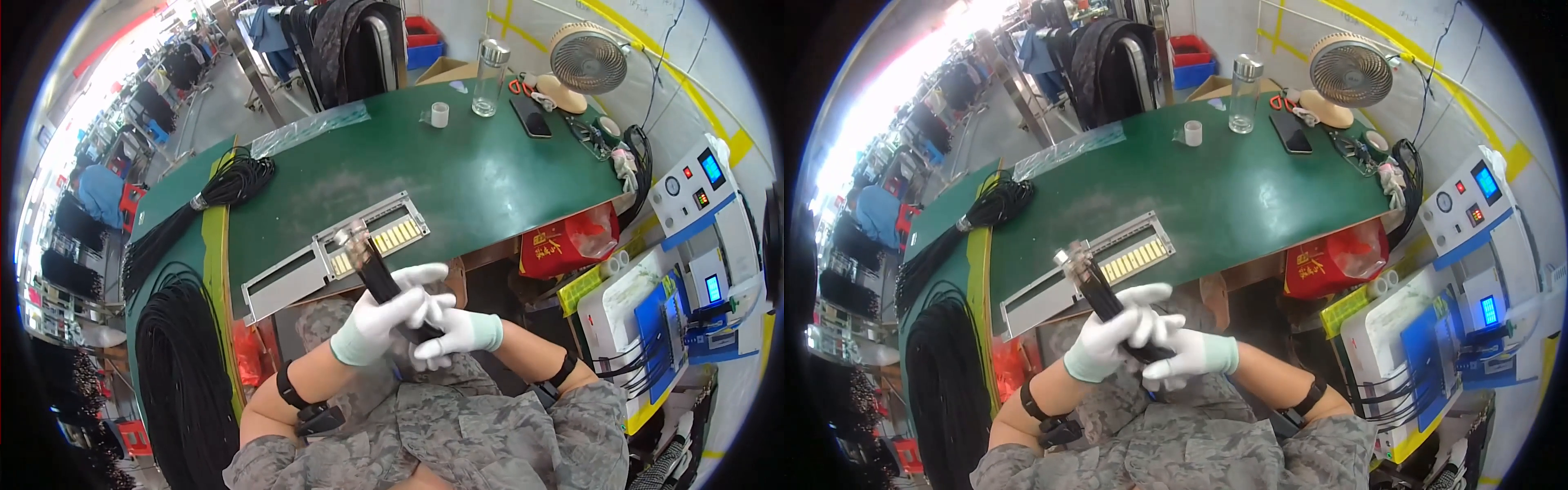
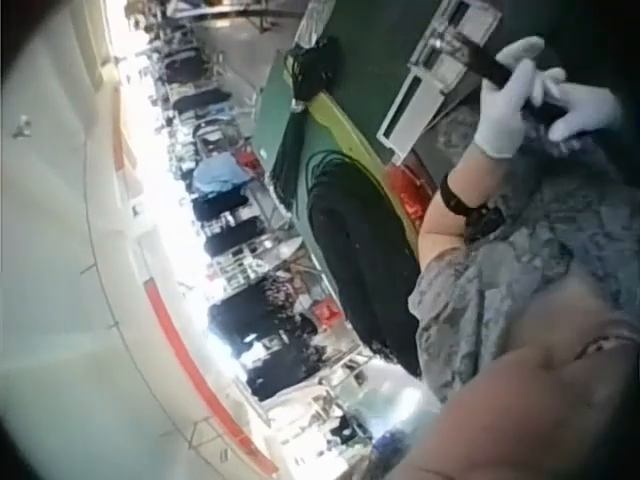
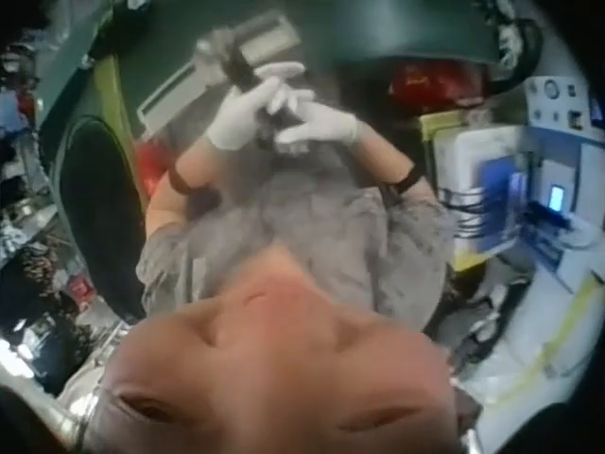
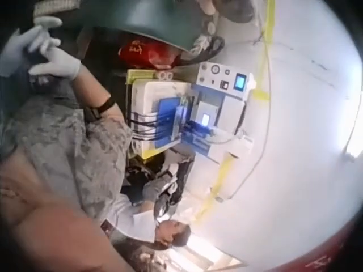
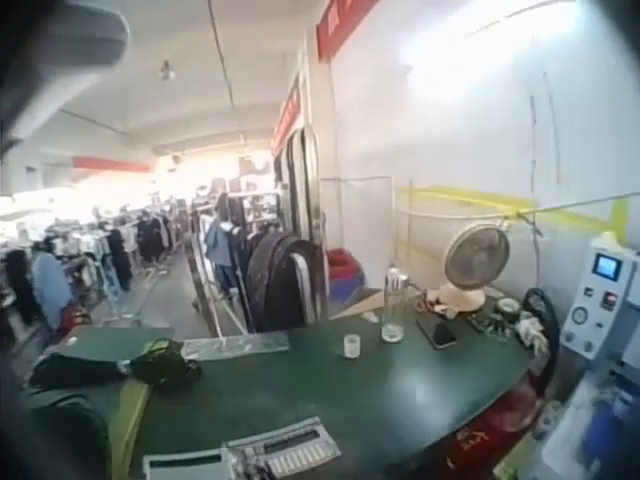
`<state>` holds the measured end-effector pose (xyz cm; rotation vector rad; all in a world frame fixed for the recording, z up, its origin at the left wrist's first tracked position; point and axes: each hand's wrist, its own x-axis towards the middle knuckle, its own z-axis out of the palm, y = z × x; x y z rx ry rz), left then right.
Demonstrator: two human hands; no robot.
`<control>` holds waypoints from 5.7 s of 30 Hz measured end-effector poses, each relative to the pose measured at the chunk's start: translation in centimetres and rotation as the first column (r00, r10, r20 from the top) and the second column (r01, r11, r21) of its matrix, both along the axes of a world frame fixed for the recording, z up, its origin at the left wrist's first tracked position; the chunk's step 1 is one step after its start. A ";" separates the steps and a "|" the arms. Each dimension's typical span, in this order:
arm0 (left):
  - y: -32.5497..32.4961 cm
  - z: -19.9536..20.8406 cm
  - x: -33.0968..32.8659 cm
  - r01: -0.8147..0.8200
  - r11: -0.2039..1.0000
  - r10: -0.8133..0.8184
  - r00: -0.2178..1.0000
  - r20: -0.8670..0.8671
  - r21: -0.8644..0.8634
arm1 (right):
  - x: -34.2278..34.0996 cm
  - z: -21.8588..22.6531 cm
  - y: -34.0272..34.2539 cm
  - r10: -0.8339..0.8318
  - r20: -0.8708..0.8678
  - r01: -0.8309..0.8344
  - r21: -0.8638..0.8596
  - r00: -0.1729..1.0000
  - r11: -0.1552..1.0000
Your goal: The recorder is placing individual wires from a bundle into a metal assembly fixture at a factory workstation.
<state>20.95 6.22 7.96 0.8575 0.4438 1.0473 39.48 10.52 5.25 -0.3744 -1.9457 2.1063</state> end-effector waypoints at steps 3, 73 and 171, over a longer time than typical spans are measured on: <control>0.8 1.6 -0.1 -0.198 0.978 0.203 0.972 0.115 -0.059 | 0.3 -2.2 -1.1 -0.246 0.049 0.195 0.468 0.968 0.862; 16.8 -10.6 -32.4 -0.756 0.387 0.853 0.510 -0.105 -0.528 | 0.9 -2.9 33.0 -0.948 0.018 0.315 0.941 0.319 0.123; -3.8 -11.0 7.1 0.097 0.961 -0.240 0.757 -0.608 -0.258 | 31.6 -2.5 -12.0 -0.978 -0.154 0.832 0.517 -0.140 -0.201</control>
